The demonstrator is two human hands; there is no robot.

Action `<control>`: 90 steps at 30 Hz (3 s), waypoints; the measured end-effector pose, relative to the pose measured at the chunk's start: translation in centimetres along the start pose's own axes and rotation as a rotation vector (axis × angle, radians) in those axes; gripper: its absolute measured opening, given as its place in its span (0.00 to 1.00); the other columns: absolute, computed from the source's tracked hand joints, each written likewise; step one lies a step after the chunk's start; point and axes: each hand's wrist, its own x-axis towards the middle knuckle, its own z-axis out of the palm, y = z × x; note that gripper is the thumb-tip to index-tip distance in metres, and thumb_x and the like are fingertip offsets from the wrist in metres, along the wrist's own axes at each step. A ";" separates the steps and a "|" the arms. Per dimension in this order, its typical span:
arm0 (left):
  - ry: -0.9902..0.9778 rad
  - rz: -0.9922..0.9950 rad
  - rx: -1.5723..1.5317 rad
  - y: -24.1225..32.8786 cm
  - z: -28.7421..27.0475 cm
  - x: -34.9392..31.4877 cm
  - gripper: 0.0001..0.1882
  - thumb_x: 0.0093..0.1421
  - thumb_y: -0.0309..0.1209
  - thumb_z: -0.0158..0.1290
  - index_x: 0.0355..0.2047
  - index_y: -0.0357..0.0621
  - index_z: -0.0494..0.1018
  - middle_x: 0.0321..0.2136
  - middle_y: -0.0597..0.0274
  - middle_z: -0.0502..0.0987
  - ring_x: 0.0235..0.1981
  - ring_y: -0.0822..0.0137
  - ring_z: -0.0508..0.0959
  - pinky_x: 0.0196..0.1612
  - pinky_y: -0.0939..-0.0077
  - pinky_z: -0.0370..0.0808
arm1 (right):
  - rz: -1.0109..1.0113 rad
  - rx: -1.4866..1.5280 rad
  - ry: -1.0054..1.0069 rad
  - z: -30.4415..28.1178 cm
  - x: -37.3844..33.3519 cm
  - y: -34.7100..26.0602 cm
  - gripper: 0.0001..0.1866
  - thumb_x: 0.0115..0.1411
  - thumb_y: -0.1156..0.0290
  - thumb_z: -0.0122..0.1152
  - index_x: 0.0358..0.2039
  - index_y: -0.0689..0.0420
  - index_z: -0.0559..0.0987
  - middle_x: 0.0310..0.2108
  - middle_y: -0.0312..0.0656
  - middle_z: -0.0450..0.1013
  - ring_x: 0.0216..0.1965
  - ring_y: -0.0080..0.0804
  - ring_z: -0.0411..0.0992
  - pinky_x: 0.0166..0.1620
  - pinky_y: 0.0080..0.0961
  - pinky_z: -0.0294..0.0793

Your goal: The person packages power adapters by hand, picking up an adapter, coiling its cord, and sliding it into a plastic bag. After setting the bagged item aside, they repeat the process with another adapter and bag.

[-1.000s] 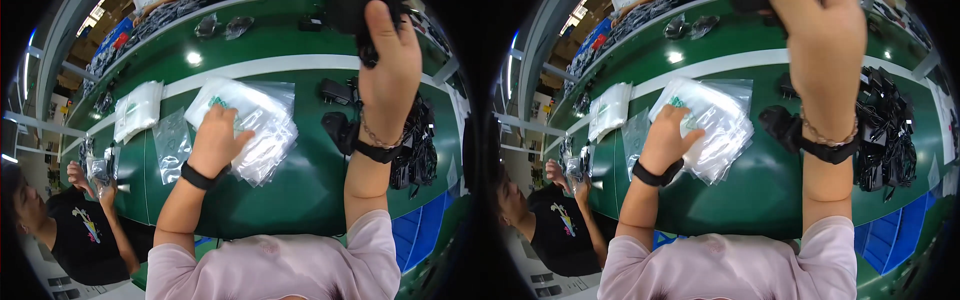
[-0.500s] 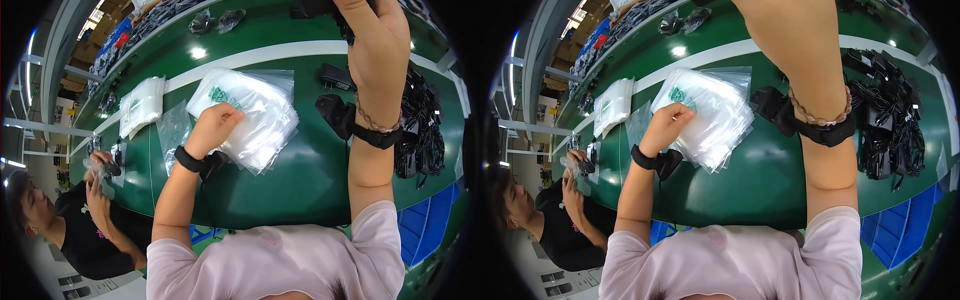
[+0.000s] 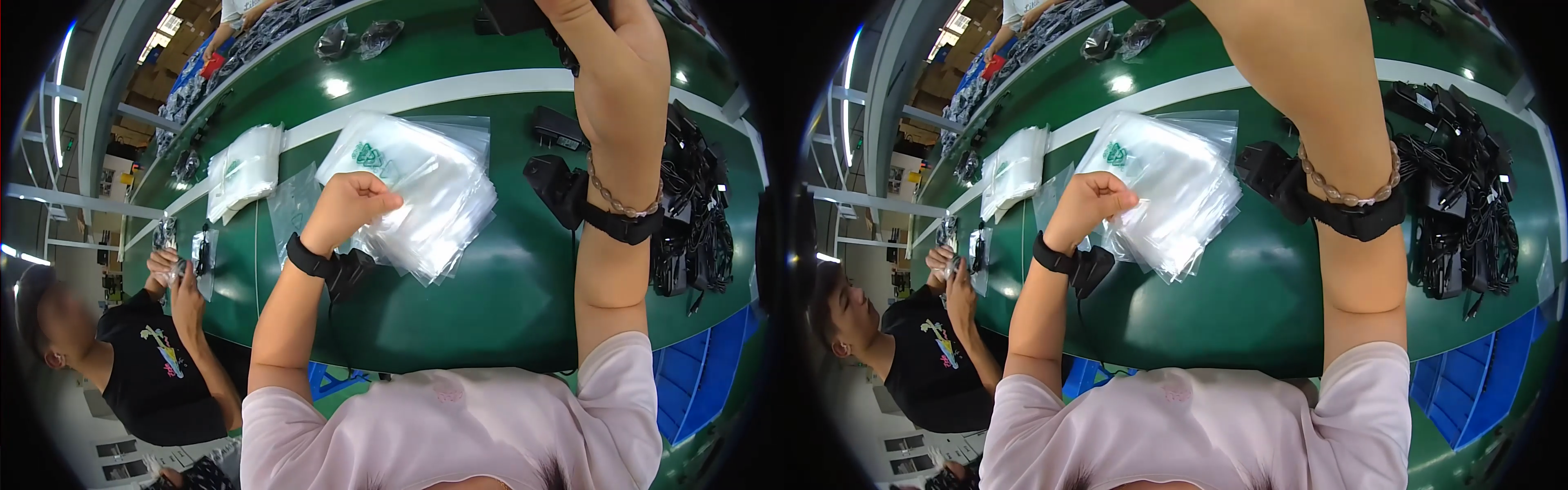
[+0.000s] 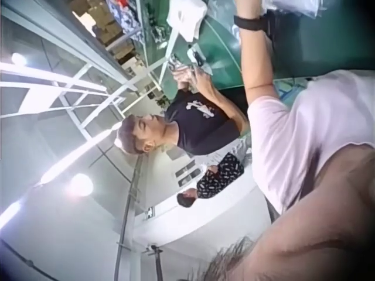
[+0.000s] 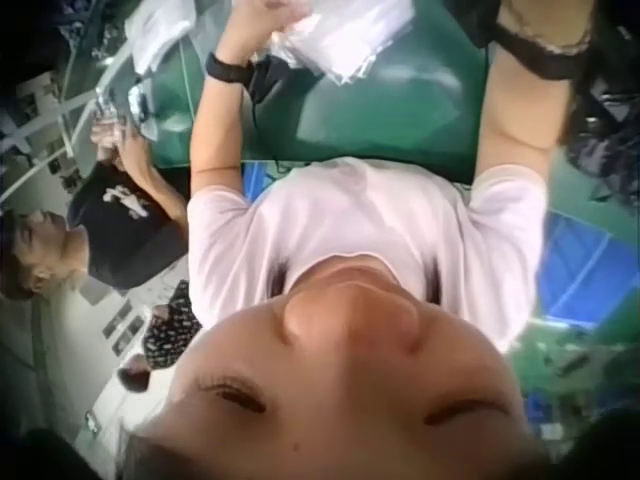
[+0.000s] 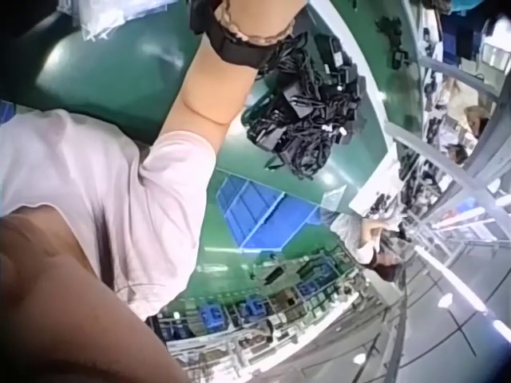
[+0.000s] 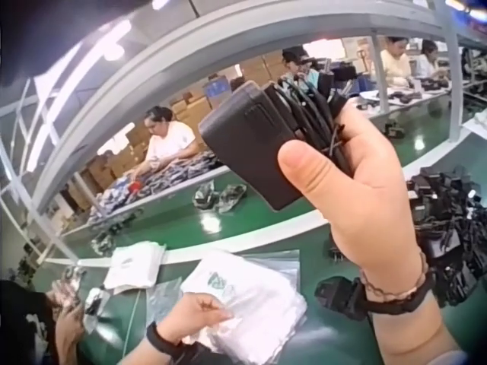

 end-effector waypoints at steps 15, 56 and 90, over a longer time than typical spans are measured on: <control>0.157 -0.005 -0.305 -0.6 -2.2 1.4 0.14 0.47 0.28 0.63 0.19 0.42 0.66 0.12 0.67 0.68 0.12 0.78 0.65 0.16 0.84 0.61 | 0.533 0.304 -0.120 1.5 -1.0 -0.2 0.20 0.57 0.66 0.58 0.44 0.67 0.68 0.36 0.37 0.71 0.34 0.18 0.68 0.38 0.13 0.68; 0.591 0.295 0.331 3.9 6.2 1.0 0.12 0.43 0.30 0.62 0.16 0.39 0.69 0.14 0.57 0.72 0.16 0.60 0.73 0.21 0.72 0.69 | 0.826 0.466 -0.105 0.9 -4.2 1.3 0.17 0.59 0.62 0.53 0.43 0.62 0.71 0.35 0.37 0.72 0.35 0.22 0.69 0.43 0.25 0.71; 0.645 0.484 0.180 1.8 3.7 -0.5 0.07 0.49 0.28 0.56 0.27 0.41 0.70 0.10 0.57 0.70 0.13 0.61 0.72 0.19 0.72 0.68 | 0.565 0.153 -0.119 2.7 -10.8 4.9 0.21 0.57 0.67 0.57 0.48 0.61 0.66 0.39 0.41 0.72 0.40 0.29 0.70 0.49 0.28 0.68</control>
